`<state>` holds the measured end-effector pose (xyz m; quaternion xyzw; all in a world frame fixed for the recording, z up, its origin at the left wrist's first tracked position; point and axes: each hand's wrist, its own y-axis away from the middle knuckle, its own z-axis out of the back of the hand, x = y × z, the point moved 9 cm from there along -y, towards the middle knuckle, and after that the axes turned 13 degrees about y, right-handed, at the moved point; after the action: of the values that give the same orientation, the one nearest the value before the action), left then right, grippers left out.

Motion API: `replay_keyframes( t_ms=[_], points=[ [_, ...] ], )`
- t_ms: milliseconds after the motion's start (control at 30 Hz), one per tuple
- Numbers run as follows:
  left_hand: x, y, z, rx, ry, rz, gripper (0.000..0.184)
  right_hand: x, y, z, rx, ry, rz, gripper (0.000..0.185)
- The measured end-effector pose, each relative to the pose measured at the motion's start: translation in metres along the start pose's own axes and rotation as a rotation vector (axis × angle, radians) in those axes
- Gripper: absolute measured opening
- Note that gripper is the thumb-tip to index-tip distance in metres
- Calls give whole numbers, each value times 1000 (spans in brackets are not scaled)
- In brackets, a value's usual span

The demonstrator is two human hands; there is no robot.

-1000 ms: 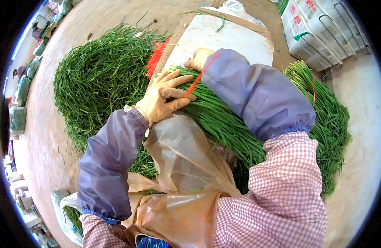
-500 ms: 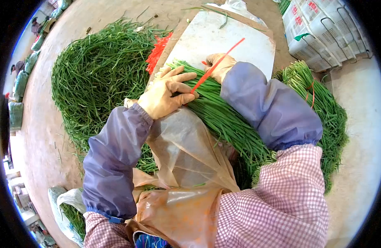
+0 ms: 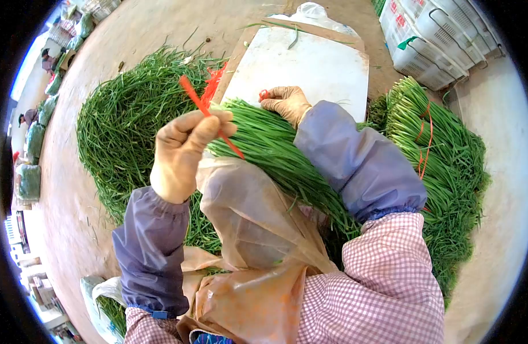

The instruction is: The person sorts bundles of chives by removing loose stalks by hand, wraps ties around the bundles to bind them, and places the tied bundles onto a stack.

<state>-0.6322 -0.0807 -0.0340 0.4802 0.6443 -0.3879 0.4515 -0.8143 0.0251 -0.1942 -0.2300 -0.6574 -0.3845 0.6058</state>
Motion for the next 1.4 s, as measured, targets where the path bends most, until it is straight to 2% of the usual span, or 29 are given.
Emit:
replay_keyframes(
  t_ms=[33,133,233,333,467,533,733,867,1067,1167,1400],
  points=[
    [1,-2,1,-56,137,22,25,-1,2,-1,1,-24,-33,14],
    [4,-11,-6,-136,258,183,24,4,8,-5,73,82,-84,19],
    [3,-30,-9,-151,-226,217,22,4,10,-5,107,48,-75,22],
    [32,-49,-11,-46,-625,302,21,-1,6,-2,100,40,-83,21],
    [54,-65,-6,-33,-891,306,26,-9,1,1,85,2,-117,15],
    [61,-67,2,-127,-885,377,26,-11,-1,2,89,-18,-139,15],
    [68,-75,5,-217,-935,364,26,-11,-2,3,77,-4,-130,18],
    [79,-84,8,-221,-1067,314,27,-5,2,3,45,13,-136,22],
    [78,-86,1,-177,-1114,304,28,-7,1,5,13,31,-125,23],
    [81,-82,6,-210,-1023,292,27,-8,1,6,13,35,-131,23],
    [83,-90,3,-201,-1136,309,28,-3,4,1,49,138,-92,21]
  ],
)
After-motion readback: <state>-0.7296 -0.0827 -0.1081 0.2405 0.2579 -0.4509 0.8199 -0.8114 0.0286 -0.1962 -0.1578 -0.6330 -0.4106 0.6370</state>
